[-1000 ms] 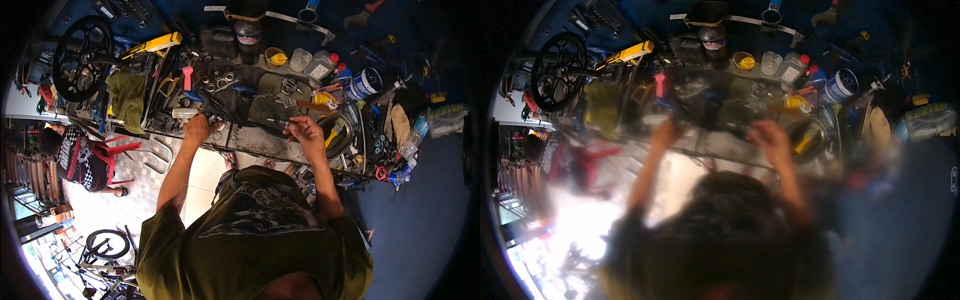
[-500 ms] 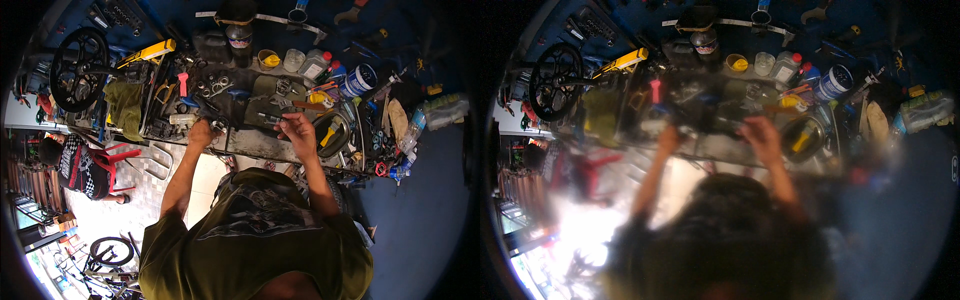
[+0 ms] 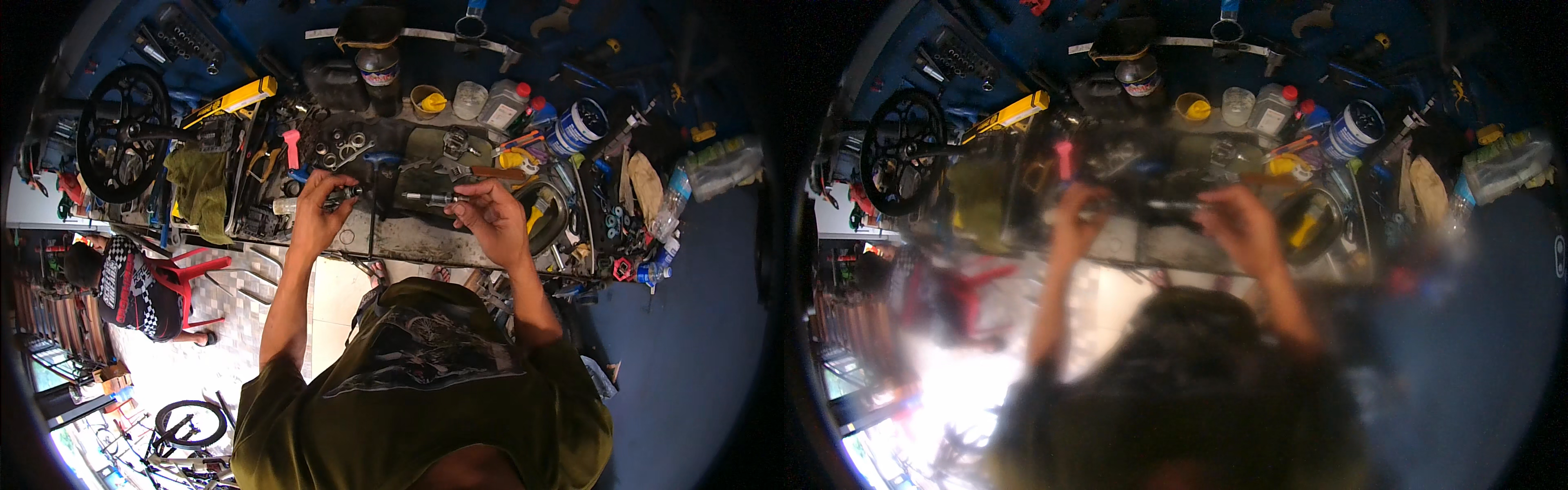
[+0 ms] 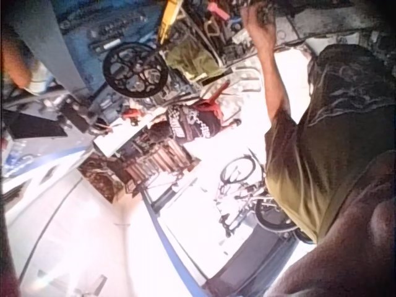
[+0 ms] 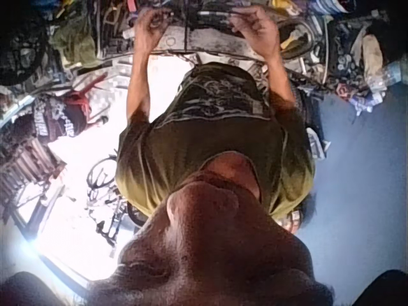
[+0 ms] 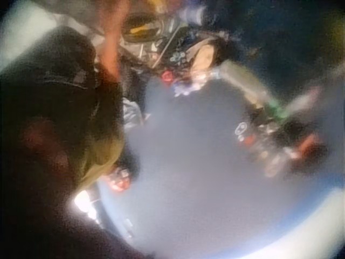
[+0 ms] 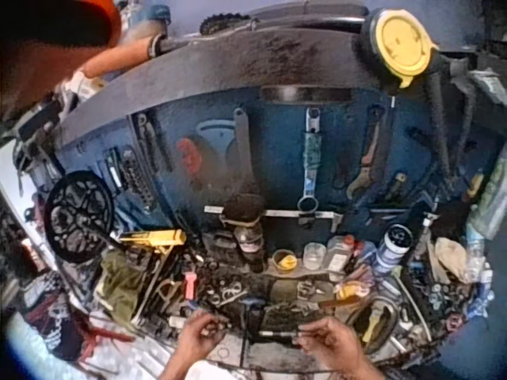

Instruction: The person assembles small mechanical parts on a cluttered workbench. They repeatedly pick up, align, and fit cylindrical and ring-shaped components together, occasionally using a small tool to adjust or tighten the assembly.

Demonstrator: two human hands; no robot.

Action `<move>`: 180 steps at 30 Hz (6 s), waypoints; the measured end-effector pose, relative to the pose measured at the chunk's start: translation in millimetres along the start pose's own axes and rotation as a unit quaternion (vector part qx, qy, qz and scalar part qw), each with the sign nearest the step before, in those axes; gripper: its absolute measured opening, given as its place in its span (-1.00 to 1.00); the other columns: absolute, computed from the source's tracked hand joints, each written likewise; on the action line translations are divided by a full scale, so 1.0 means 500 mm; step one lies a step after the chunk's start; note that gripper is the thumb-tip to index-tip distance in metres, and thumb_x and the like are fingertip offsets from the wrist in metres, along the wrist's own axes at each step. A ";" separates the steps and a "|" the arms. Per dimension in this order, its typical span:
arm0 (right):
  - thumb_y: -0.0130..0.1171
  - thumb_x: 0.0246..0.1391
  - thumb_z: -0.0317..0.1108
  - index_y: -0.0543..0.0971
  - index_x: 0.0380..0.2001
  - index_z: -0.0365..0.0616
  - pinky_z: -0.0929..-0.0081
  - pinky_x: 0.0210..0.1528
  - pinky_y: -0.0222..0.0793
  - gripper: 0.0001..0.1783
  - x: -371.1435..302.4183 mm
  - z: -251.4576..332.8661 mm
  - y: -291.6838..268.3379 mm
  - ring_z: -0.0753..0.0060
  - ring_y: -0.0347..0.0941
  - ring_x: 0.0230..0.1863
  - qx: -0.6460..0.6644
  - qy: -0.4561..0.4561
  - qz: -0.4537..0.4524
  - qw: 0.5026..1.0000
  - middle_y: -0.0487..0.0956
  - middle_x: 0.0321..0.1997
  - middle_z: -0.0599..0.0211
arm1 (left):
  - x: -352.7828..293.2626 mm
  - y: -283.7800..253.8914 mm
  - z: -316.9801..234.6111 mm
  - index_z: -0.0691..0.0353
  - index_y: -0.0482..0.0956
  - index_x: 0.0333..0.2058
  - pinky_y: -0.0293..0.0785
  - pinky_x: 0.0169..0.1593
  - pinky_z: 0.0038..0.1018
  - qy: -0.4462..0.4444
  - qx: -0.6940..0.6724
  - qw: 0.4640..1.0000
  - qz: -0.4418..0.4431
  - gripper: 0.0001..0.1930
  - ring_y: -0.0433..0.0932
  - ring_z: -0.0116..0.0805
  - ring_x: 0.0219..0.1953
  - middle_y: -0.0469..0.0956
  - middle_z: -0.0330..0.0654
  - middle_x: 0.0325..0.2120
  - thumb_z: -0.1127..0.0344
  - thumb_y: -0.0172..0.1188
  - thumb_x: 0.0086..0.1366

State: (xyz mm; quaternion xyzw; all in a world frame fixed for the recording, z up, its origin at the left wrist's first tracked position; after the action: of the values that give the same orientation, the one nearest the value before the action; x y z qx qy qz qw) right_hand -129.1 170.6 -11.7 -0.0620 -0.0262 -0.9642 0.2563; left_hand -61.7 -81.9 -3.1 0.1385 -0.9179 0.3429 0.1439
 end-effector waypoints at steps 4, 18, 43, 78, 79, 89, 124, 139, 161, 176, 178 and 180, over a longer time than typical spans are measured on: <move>0.29 0.03 -0.51 0.51 -0.18 -0.29 0.56 -0.25 0.50 -0.74 0.006 0.143 0.034 0.48 0.58 -0.25 -0.198 -0.117 0.027 0.973 0.62 -0.24 0.22 | 0.017 -0.022 -0.088 0.22 0.60 -0.22 0.39 -0.12 -0.44 0.047 -0.010 0.999 -0.021 -0.62 0.48 -0.19 -0.22 0.45 -0.12 -0.33 0.65 0.28 -0.10; 0.31 0.01 -0.48 0.54 -0.19 -0.24 0.56 -0.29 0.50 -0.73 0.019 0.187 0.082 0.38 0.60 -0.30 -0.281 -0.204 0.074 0.935 0.62 -0.22 0.19 | 0.017 -0.003 -0.159 0.19 0.59 -0.16 0.43 -0.12 -0.45 0.076 -0.002 0.997 0.010 -0.54 0.51 -0.21 -0.17 0.46 -0.13 -0.25 0.63 0.37 -0.13; 0.13 0.17 -0.40 0.47 -0.12 -0.12 0.54 -0.39 0.39 -0.79 -0.024 -0.125 -0.120 0.41 0.50 -0.33 0.343 0.144 -0.139 0.918 0.56 -0.28 0.25 | -0.021 0.189 -0.012 0.18 0.44 -0.13 0.43 -0.19 -0.29 -0.247 -0.713 0.656 0.030 -0.69 0.46 -0.27 -0.23 0.46 -0.21 -0.29 0.24 0.20 0.17; 0.22 0.07 -0.38 0.49 -0.45 -0.18 0.58 -0.27 0.32 -0.86 0.053 0.028 -0.455 0.63 0.37 -0.44 -0.310 -0.077 -0.282 0.905 0.45 -0.52 0.55 | -0.043 0.250 0.011 0.10 0.46 -0.09 0.45 -0.15 -0.28 -0.361 -0.682 0.636 0.006 -0.75 0.48 -0.32 -0.18 0.50 -0.30 -0.20 0.27 0.08 0.27; 0.24 0.05 -0.31 0.56 -0.32 -0.14 0.46 -0.19 0.38 -0.83 0.064 0.034 -0.505 0.46 0.51 -0.30 -0.388 -0.074 -0.272 0.877 0.61 -0.36 0.34 | -0.058 0.264 0.022 0.10 0.46 -0.08 0.45 -0.15 -0.28 -0.386 -0.677 0.627 0.001 -0.75 0.49 -0.33 -0.18 0.51 -0.31 -0.19 0.28 0.09 0.26; 0.21 -0.25 0.01 0.31 0.27 0.09 0.14 0.07 0.39 -0.11 0.188 -0.006 -0.666 -0.06 0.50 0.01 -0.704 0.216 -0.085 0.671 0.56 -0.05 -0.11 | -0.091 0.280 0.038 0.13 0.47 -0.10 0.46 -0.15 -0.28 -0.364 -0.674 0.642 -0.010 -0.77 0.49 -0.33 -0.20 0.50 -0.31 -0.23 0.32 0.08 0.27; 0.12 -0.11 -0.49 0.18 0.33 -0.15 0.72 -0.42 0.07 -0.16 -0.004 0.092 0.055 0.79 0.15 -0.64 -0.048 0.045 0.189 0.980 0.29 -0.77 0.65 | 0.040 0.165 -0.061 0.20 0.36 -0.07 0.33 -0.23 -0.55 -0.178 -0.623 0.761 -0.034 -0.67 0.40 -0.51 -0.28 0.44 -0.29 -0.32 0.44 0.17 0.18; 0.19 -0.04 -0.32 0.16 0.32 -0.28 0.69 -0.29 0.31 -0.17 -0.014 0.078 0.098 0.77 0.41 -0.47 0.015 0.016 0.210 0.977 0.32 0.27 0.21 | 0.017 0.059 -0.111 0.24 0.28 -0.10 0.32 -0.30 -0.72 -0.067 -0.359 0.924 -0.113 -0.65 0.34 -0.66 -0.29 0.32 -0.26 -0.18 0.65 0.11 0.16; 0.08 -0.05 -0.52 0.20 0.31 -0.17 0.68 -0.50 0.15 -0.23 -0.008 0.125 0.090 0.77 0.25 -0.62 -0.027 -0.001 0.215 0.976 0.57 -0.45 0.51 | 0.027 0.117 -0.106 0.21 0.28 0.11 0.53 -0.07 -0.36 -0.237 -0.661 0.712 -0.021 -0.58 0.52 -0.33 -0.07 0.49 -0.14 -0.07 0.35 0.10 0.28; 0.20 -0.47 -0.48 0.45 0.17 0.39 0.48 -0.50 0.43 -0.08 -0.001 0.185 0.077 0.47 0.50 -0.56 -0.503 -0.218 0.087 0.832 0.52 -0.62 0.67 | 0.016 0.124 -0.088 0.24 0.30 0.09 0.59 -0.17 -0.45 -0.251 -0.651 0.715 -0.034 -0.60 0.57 -0.38 -0.14 0.52 -0.19 -0.12 0.36 0.08 0.30; 0.20 -0.46 -0.46 0.48 0.14 0.38 0.48 -0.49 0.43 -0.11 0.001 0.186 0.084 0.47 0.50 -0.56 -0.495 -0.206 0.086 0.840 0.51 -0.62 0.67 | 0.019 0.126 -0.089 0.24 0.29 0.09 0.60 -0.20 -0.45 -0.254 -0.648 0.718 -0.032 -0.61 0.57 -0.39 -0.15 0.52 -0.19 -0.12 0.36 0.07 0.30; 0.21 -0.48 -0.44 0.50 0.12 0.37 0.48 -0.48 0.44 -0.13 -0.002 0.173 0.097 0.47 0.50 -0.56 -0.507 -0.192 0.095 0.835 0.51 -0.63 0.67 | 0.023 0.127 -0.088 0.23 0.29 0.09 0.61 -0.23 -0.46 -0.248 -0.643 0.724 -0.026 -0.61 0.57 -0.40 -0.17 0.52 -0.20 -0.13 0.37 0.07 0.30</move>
State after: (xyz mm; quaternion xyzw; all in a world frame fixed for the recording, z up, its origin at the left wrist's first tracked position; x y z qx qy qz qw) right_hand -94.9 136.3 74.7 -0.3692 0.4237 -0.7820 0.2695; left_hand -87.0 -8.1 -4.4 0.1171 -0.9171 -0.3803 -0.0253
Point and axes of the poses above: each hand's wrist, its own x-axis towards the middle knuckle, its own y-axis out of the palm, z = x × y, the point moved 9 cm from there along x, towards the middle knuckle
